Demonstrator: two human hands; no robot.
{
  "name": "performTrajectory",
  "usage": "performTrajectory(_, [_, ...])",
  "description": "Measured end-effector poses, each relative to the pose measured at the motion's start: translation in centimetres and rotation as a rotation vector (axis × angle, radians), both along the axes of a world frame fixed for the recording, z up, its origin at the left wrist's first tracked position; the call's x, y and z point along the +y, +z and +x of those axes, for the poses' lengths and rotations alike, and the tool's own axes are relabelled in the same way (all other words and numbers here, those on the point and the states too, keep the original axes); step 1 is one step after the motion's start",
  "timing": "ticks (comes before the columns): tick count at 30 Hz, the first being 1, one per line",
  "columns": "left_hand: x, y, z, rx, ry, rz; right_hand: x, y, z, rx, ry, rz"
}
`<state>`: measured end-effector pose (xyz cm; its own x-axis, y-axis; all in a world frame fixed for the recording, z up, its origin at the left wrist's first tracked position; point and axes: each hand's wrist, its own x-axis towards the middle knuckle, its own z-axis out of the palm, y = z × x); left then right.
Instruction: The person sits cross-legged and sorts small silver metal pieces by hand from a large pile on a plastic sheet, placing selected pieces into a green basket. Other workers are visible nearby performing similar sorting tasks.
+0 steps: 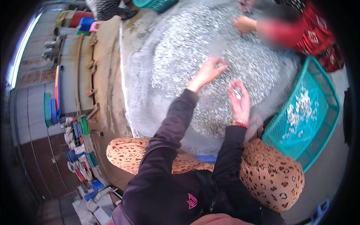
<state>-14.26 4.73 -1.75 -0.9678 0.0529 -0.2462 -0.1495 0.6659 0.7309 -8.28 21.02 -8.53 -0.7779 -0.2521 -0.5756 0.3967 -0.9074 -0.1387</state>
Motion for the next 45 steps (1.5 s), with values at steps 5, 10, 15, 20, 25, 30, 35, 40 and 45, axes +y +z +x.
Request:
performTrajectory(5, [0.0,-9.9,-1.2,0.343,-0.023,-0.729,1.8,-0.1,0.0,-0.045,-0.011,-0.07])
performTrajectory(10, [0.0,-14.7,0.9,0.317,-0.026,-0.814,1.6,0.0,-0.4,-0.001,-0.083,-0.163])
performTrajectory(15, [-0.2,-14.3,8.7,0.143,-0.148,-0.624,0.7,0.0,-0.5,0.064,-0.046,0.067])
performTrajectory(20, [-4.4,-9.1,12.8,-0.135,-0.312,-0.349,0.1,0.9,-0.3,0.123,0.047,0.023])
performTrajectory(25, [-9.1,-2.7,12.6,-0.421,-0.024,0.313,-0.2,1.8,-0.6,0.202,0.0,-0.331])
performTrajectory(30, [-10.0,-0.2,12.5,-0.449,-0.032,0.485,-0.2,2.2,-0.8,0.513,0.112,-0.342])
performTrajectory(35, [-9.3,-1.4,13.5,-0.427,0.123,0.729,-1.5,2.2,-0.2,0.4,0.429,0.428])
performTrajectory(40, [-8.2,-2.4,13.6,-0.418,0.294,0.835,-4.2,0.8,1.0,0.381,0.854,0.887])
performTrajectory(45, [-6.8,-2.5,13.5,-0.367,0.3,1.128,-5.4,-0.2,2.6,0.26,0.862,0.526])
